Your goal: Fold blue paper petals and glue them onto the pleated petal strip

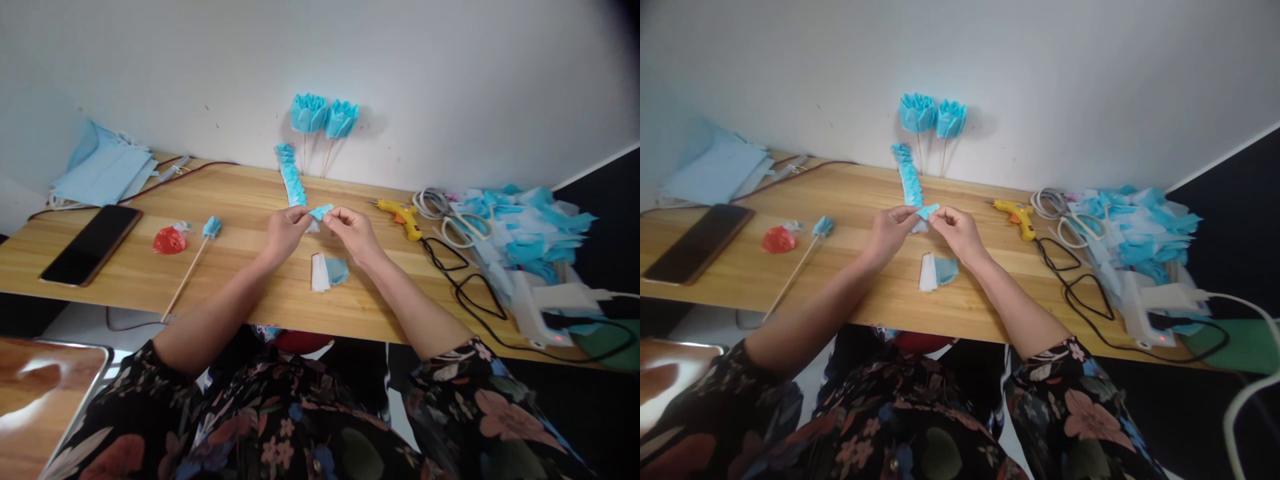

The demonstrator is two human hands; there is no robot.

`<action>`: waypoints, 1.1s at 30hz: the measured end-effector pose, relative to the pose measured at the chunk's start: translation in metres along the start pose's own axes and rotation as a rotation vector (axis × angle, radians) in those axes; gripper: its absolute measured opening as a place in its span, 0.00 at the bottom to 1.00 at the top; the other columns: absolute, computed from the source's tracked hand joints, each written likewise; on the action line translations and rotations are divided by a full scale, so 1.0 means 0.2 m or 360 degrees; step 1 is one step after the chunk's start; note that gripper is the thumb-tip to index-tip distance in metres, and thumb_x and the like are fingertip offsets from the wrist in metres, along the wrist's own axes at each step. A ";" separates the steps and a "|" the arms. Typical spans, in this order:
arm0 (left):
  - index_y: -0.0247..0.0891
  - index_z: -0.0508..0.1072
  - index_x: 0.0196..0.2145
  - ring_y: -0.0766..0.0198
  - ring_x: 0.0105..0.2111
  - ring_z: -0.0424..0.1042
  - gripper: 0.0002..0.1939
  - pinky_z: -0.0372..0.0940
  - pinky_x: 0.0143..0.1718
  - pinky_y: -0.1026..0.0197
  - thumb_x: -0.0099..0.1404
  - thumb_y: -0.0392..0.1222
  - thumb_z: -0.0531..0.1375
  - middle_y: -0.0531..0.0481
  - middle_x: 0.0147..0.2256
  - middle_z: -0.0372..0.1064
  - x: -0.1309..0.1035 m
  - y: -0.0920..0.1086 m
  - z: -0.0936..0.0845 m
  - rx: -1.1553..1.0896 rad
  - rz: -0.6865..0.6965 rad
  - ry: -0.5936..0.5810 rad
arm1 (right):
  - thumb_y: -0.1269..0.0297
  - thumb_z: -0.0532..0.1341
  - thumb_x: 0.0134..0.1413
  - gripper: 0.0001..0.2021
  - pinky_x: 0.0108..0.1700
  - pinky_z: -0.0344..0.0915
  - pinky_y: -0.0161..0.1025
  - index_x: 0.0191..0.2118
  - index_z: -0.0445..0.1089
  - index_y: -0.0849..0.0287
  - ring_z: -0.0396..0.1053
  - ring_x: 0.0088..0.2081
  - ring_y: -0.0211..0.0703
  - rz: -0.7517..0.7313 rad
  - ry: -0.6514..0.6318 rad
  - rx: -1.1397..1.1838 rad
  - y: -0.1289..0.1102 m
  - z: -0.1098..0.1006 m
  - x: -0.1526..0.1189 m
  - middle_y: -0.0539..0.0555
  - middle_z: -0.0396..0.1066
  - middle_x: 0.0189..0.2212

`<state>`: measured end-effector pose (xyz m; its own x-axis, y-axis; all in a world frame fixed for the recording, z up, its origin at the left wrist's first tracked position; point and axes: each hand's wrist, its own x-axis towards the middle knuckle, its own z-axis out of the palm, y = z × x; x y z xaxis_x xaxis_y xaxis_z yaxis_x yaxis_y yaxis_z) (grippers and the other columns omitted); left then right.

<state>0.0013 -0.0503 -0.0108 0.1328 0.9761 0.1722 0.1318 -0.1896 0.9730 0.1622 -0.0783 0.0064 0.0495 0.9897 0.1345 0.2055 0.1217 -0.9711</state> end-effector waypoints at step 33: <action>0.38 0.78 0.27 0.68 0.26 0.64 0.11 0.63 0.31 0.63 0.56 0.49 0.67 0.52 0.24 0.70 -0.01 0.05 -0.01 -0.0390 -0.0227 -0.0222 | 0.53 0.65 0.54 0.12 0.33 0.58 0.37 0.29 0.74 0.57 0.61 0.28 0.37 -0.0170 0.0043 -0.0071 0.04 -0.02 0.01 0.48 0.69 0.25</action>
<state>0.0008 -0.0530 -0.0015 0.2657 0.9637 0.0249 -0.0796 -0.0038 0.9968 0.1679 -0.0748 -0.0002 0.0510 0.9688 0.2425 0.2542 0.2222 -0.9413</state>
